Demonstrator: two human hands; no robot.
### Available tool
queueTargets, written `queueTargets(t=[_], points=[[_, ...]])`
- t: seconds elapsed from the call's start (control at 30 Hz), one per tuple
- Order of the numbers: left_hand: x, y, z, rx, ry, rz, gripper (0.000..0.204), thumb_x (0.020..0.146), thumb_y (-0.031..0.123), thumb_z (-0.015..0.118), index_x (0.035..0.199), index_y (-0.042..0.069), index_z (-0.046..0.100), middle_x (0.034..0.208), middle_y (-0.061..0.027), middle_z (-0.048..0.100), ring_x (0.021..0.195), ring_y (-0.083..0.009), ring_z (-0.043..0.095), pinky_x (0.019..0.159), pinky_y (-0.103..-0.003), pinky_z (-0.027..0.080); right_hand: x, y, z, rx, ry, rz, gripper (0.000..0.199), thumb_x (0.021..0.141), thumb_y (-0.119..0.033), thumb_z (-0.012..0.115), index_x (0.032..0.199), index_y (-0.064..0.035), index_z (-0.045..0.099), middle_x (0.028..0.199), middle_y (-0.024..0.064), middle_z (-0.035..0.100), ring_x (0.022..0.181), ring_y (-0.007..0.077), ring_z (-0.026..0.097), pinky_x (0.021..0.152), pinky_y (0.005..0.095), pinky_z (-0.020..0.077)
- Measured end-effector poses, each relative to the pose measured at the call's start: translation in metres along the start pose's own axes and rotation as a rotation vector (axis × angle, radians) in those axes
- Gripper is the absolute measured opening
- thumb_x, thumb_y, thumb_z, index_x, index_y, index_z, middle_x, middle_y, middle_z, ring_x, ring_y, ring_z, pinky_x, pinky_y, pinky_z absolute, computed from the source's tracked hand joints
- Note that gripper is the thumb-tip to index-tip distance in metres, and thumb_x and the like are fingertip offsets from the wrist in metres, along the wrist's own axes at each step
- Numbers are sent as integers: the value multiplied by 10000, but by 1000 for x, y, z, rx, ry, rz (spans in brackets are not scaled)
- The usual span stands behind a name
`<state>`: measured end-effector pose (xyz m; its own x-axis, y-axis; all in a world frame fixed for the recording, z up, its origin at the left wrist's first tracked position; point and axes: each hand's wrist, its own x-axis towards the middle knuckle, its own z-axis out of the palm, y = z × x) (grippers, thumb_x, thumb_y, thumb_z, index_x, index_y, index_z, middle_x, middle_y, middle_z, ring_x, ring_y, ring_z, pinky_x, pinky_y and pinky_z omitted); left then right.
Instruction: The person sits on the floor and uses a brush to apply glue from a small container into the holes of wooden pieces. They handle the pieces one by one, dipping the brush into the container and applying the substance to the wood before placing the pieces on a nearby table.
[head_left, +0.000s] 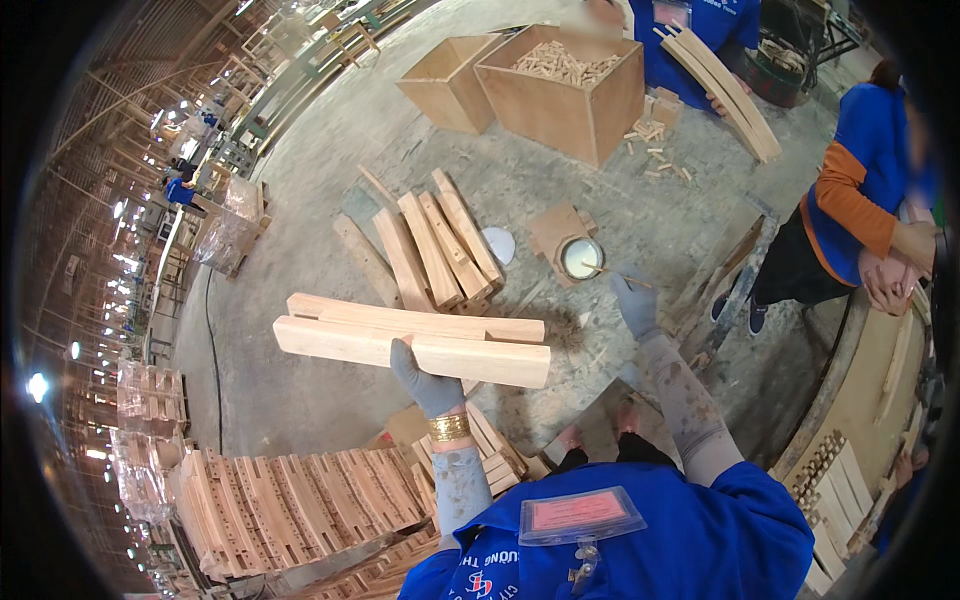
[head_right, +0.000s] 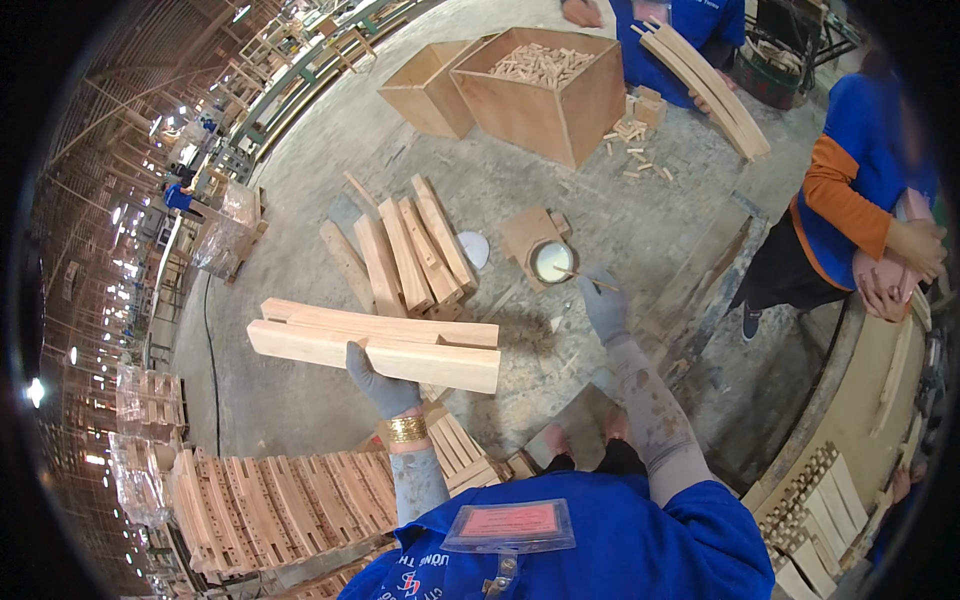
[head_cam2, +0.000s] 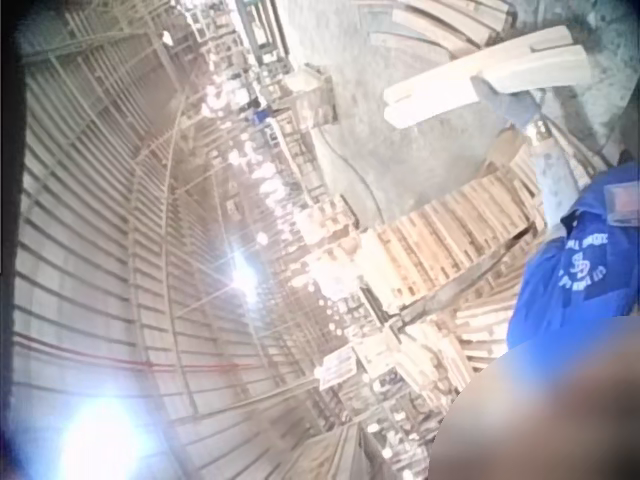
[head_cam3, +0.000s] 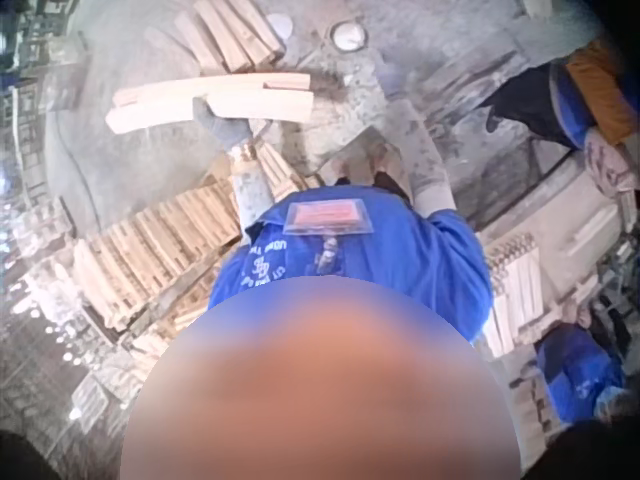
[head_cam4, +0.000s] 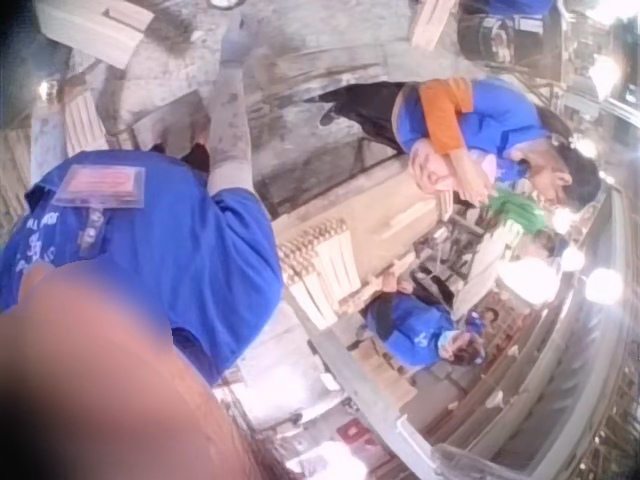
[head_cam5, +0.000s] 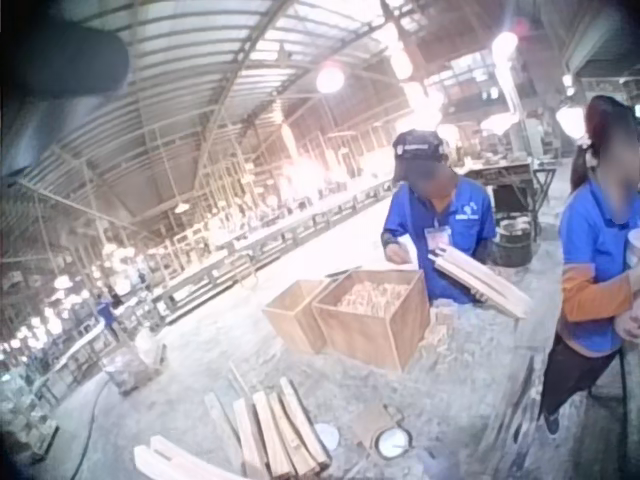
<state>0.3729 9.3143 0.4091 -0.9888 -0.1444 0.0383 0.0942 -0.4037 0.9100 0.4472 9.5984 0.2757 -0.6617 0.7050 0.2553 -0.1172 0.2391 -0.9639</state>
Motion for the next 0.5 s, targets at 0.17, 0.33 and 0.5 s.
queueTargets(t=[0.17,0.33,0.5], points=[[-4,11,11,-172,48,-90,595,837,466,519,1253,66,372,1190,-143,463,1091,-264,493,900,-386,453,-5,3,0,411,140,440,119,831,-116,601,904,-23,590,766,16,568,682,115,542,629,254,460],[-3,11,16,-197,34,-31,469,885,409,478,1194,61,416,1144,-110,486,1058,-234,510,885,-376,469,-3,6,-1,815,321,708,144,827,-117,613,945,-44,577,770,21,578,671,119,558,597,280,478],[0,9,20,-263,12,-51,451,890,401,473,1180,58,427,1133,-118,495,1046,-238,518,880,-381,474,-1,22,6,1025,517,867,115,815,-147,633,867,-83,554,747,22,559,641,139,541,567,277,470]])
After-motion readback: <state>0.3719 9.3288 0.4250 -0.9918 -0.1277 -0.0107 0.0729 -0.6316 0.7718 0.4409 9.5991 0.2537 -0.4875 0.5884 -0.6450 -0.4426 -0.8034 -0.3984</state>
